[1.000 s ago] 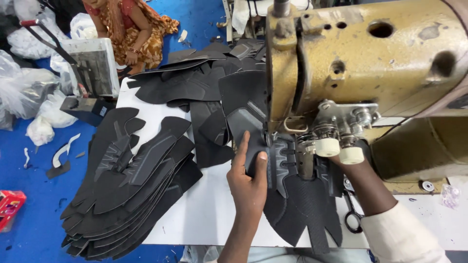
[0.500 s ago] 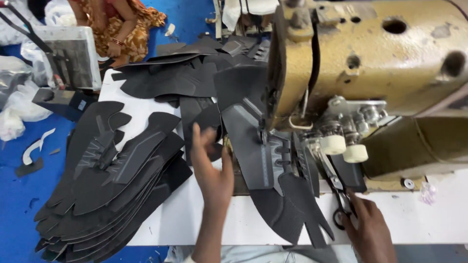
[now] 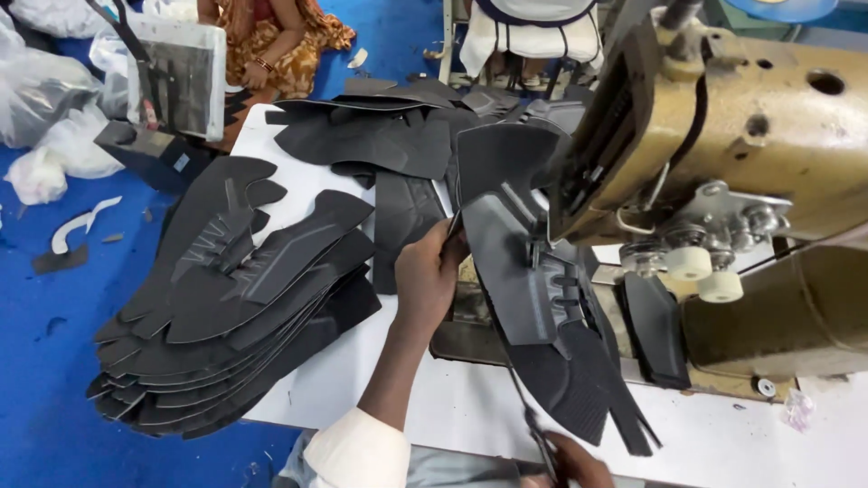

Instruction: The person sews black shoe parts using a sewing machine, guiding the material under the needle. They then use scissors to cut the thread and trim the edges of the parts. The person repeats this process for multiple shoe parts, stacking the finished items on the table.

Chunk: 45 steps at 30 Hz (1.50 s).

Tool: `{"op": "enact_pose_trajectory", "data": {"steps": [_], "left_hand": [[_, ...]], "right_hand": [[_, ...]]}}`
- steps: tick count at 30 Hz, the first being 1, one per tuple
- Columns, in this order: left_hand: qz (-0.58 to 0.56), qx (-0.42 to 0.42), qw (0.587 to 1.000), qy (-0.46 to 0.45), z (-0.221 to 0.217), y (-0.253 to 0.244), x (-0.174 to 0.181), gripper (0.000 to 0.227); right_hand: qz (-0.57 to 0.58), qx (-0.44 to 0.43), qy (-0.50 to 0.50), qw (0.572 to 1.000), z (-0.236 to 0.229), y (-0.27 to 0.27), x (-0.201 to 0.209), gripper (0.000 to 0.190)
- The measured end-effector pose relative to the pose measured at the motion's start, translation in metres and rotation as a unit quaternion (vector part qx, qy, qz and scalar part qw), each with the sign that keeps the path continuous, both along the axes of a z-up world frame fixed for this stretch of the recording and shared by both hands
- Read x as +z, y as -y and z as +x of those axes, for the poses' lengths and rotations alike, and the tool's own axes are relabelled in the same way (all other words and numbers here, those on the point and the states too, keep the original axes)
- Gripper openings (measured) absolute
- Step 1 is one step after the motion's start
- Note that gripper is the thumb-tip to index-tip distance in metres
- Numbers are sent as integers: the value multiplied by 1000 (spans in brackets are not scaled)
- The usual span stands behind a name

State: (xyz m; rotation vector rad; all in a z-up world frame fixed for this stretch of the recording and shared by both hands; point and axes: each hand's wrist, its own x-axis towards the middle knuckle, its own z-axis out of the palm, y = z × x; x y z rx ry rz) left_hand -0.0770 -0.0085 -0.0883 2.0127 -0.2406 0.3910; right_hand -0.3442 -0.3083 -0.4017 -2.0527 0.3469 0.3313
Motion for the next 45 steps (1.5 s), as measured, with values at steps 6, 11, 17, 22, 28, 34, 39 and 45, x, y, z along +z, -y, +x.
{"op": "enact_pose_trajectory", "data": {"steps": [6,11,17,22,28,34,39,45], "left_hand": [[10,6,996,88,2,-4,-8,22],[-47,14,999,-7,0,-3,9,25],[-20,2,999,-35,1,-4,13,23],[-36,-8,999,-1,1,2,7,23],[-47,-4,999,-22,-1,1,7,25],[-41,0,998,-47,2,2,-4,23],[-85,-36,993,77,19,-6,-32,16],[-165,232,949,134,61,-44,-7,50]], "right_hand": [[71,48,82,993,126,-135,226,90],[-7,95,199,975,158,-157,230,74],[-26,19,2,999,147,-154,206,71],[117,66,117,984,171,-166,239,72],[190,48,104,975,173,-184,279,67],[214,8,69,974,168,-185,296,60],[248,-3,45,968,144,-165,233,60],[-42,51,103,992,10,-34,55,69]]}}
